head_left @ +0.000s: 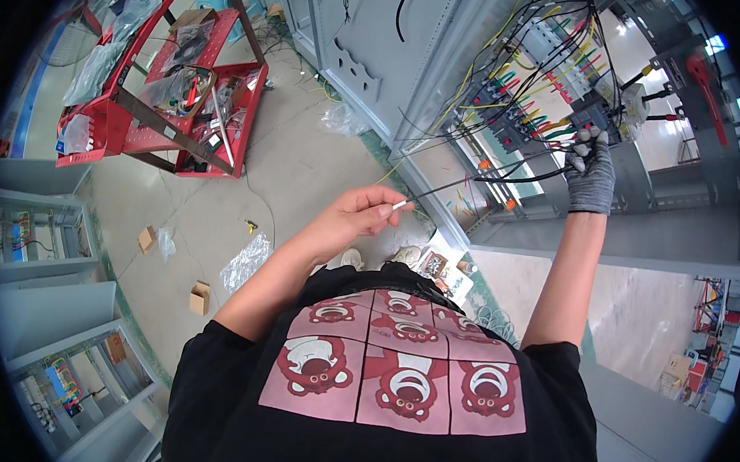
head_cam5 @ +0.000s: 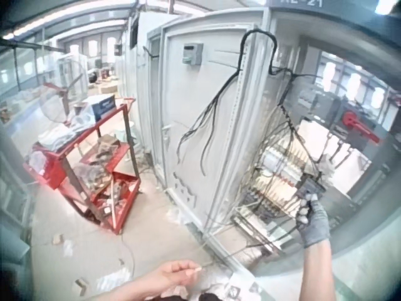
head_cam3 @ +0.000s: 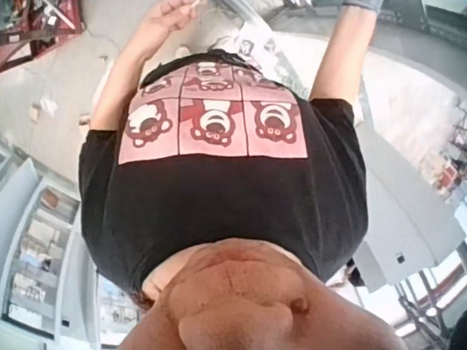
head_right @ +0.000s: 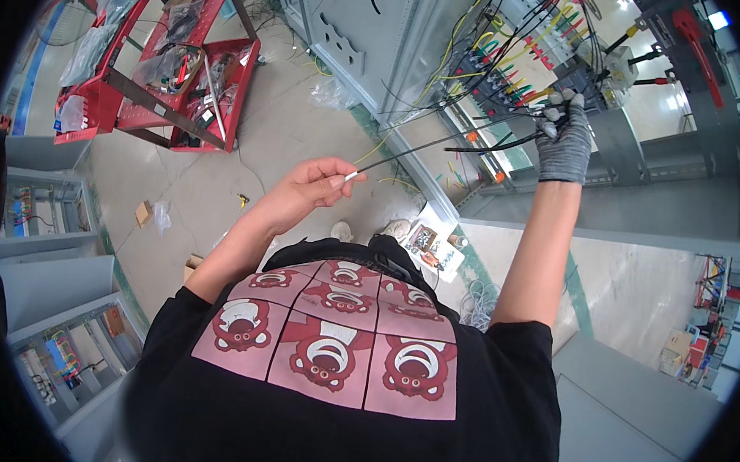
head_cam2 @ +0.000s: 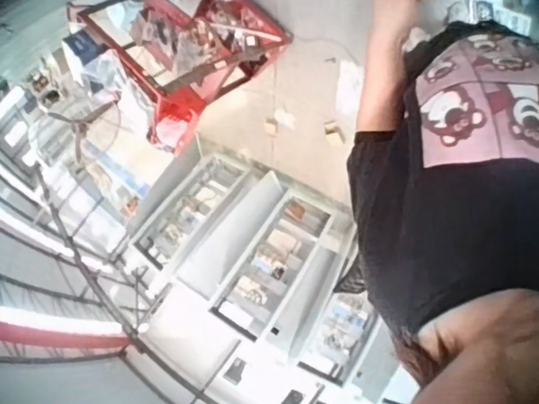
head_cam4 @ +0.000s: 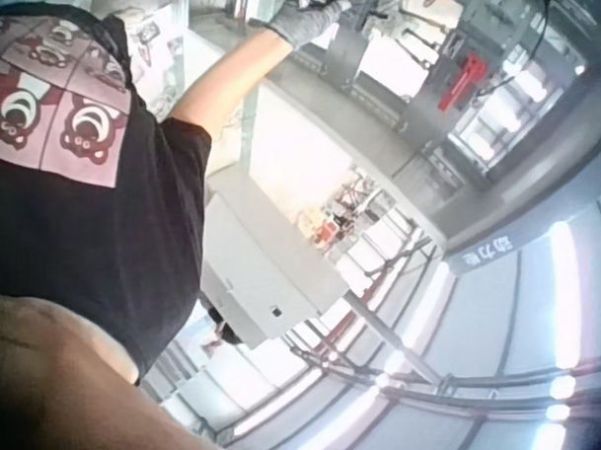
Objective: The person organizes and routes multiple colored wires inside an open electrical cabinet. They separate, align, and bundle the wires by hand, then secure them to the cabinet interior using cable ties.
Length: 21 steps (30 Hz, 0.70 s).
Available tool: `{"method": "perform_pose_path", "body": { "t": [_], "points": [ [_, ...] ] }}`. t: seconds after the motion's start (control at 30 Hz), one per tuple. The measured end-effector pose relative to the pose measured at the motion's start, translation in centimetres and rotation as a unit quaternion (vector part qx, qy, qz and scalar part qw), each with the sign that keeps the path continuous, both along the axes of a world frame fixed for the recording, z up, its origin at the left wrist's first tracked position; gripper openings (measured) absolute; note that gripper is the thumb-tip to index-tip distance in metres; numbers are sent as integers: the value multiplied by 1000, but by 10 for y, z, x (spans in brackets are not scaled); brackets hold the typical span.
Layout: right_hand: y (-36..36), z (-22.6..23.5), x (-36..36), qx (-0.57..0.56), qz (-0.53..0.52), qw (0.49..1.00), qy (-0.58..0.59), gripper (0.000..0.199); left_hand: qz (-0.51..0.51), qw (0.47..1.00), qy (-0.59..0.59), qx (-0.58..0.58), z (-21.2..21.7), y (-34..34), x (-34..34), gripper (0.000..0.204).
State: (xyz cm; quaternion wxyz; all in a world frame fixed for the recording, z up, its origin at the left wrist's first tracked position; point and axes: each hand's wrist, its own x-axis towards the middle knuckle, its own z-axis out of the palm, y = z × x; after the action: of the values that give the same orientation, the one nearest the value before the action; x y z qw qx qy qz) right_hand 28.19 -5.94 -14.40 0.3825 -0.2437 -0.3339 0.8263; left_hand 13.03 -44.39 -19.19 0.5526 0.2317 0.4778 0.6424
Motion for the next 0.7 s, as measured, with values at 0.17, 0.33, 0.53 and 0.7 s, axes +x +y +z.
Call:
{"method": "perform_pose_path", "body": {
  "t": [0.17,0.33,0.53,0.7],
  "points": [
    [-17,9,-2,28,7,999,-29,17,1,999,34,-10,16,-6,-10,28],
    [-28,16,-6,34,65,997,-7,20,19,998,51,-30,19,-6,-12,27],
    [-42,28,-4,26,31,998,-38,28,27,998,50,-8,13,2,-23,24],
    [-56,31,3,17,52,998,-34,31,13,994,102,-31,1,8,-25,21]
  ]
}}
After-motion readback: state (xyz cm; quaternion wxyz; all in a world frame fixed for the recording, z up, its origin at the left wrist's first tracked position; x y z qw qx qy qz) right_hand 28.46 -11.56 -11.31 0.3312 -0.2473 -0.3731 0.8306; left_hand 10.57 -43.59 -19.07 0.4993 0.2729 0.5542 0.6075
